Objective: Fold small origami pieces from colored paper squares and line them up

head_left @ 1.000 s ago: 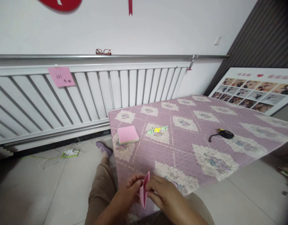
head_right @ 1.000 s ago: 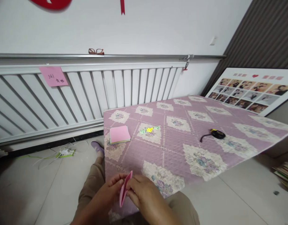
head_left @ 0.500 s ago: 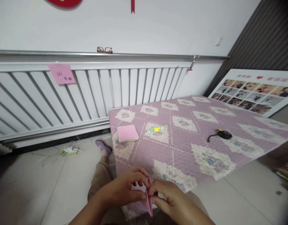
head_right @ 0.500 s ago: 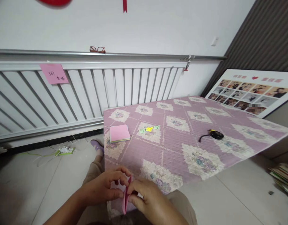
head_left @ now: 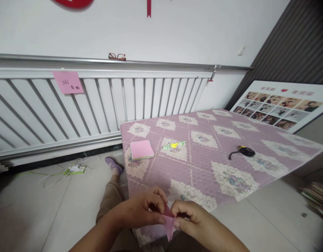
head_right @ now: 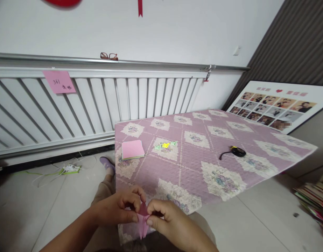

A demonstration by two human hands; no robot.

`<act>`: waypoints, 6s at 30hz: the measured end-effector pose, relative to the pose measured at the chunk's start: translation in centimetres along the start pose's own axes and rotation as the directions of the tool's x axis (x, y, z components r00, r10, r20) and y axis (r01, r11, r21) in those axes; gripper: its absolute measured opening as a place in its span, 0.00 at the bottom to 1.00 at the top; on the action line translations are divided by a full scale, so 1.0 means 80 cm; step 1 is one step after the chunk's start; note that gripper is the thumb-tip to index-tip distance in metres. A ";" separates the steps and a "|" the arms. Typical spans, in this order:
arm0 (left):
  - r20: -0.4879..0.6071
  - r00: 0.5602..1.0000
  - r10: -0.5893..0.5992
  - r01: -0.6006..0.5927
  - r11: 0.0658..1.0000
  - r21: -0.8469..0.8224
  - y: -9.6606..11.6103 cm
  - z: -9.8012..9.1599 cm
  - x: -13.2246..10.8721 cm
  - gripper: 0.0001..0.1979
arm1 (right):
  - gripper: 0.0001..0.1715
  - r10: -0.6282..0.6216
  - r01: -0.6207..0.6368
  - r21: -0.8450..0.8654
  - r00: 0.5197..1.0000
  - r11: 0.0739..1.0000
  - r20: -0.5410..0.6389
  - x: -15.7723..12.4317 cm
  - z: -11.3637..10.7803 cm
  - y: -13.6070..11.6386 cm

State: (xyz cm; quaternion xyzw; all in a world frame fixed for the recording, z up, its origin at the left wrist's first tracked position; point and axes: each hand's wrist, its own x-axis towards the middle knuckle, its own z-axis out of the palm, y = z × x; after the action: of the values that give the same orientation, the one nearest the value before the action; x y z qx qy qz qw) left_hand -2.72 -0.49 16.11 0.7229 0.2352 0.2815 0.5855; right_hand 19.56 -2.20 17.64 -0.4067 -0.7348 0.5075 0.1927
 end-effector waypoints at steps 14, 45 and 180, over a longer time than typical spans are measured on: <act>-0.158 0.986 -0.054 0.024 0.982 -0.187 -0.016 0.004 -0.002 0.13 | 0.20 0.032 -0.026 0.097 0.998 0.995 -0.059 0.010 0.003 -0.001; -0.120 0.992 0.044 -0.062 0.987 -0.152 -0.022 0.004 -0.004 0.11 | 0.09 0.000 0.003 -0.033 0.996 0.999 0.089 0.017 0.005 -0.010; -0.163 0.986 0.043 -0.047 0.999 -0.024 -0.018 0.001 -0.003 0.07 | 0.08 -0.128 0.102 -0.263 0.988 0.959 -0.082 0.021 0.025 -0.005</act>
State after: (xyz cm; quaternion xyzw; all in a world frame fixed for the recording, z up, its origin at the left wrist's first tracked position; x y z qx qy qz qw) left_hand -2.86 -0.41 14.64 0.6945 0.2618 0.3559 0.5678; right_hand 17.04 -2.10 16.97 -0.4092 -0.8066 0.3750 0.2031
